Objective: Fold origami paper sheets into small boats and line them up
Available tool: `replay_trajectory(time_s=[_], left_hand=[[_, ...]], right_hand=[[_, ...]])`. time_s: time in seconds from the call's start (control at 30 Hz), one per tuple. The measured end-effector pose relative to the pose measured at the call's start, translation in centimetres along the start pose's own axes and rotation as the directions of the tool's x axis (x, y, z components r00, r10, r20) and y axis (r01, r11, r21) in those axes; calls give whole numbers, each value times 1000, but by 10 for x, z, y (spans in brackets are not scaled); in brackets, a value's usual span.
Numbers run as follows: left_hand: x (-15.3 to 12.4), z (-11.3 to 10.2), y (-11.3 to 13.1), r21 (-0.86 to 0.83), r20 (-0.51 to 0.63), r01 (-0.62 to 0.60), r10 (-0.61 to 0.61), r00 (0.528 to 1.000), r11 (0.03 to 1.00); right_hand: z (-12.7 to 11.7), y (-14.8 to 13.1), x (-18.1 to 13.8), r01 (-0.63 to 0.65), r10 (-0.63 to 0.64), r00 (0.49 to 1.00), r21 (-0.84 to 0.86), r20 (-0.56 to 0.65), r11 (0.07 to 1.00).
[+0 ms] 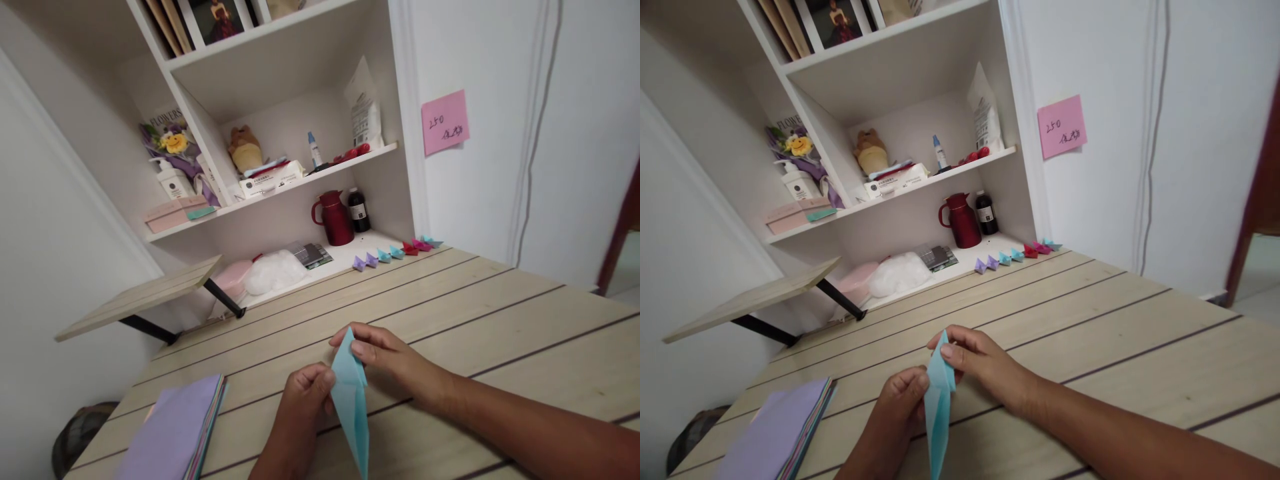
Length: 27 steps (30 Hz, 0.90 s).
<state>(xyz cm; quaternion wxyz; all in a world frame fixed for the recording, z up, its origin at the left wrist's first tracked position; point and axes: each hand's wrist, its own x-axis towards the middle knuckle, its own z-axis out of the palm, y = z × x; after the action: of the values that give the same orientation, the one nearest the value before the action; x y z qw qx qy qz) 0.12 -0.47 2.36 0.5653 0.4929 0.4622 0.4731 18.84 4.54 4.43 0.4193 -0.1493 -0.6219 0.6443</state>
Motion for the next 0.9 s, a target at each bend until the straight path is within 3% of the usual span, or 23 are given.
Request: replay_trajectory(time_s=[0.2,0.6,0.9], left_hand=[[0,2,3,31,-44,-34,35,998,999],[-3,4,6,-19,-42,11,-12,999,1000],[0,0,3,35,14,-12,12,1000,999]], right_hand=[[-3,2,2,-6,6,1000,17,-8,1000],[-5,1,2,25,-25,1000,14,11,1000],[-6,5,1,-20,20,1000,29,2,999]])
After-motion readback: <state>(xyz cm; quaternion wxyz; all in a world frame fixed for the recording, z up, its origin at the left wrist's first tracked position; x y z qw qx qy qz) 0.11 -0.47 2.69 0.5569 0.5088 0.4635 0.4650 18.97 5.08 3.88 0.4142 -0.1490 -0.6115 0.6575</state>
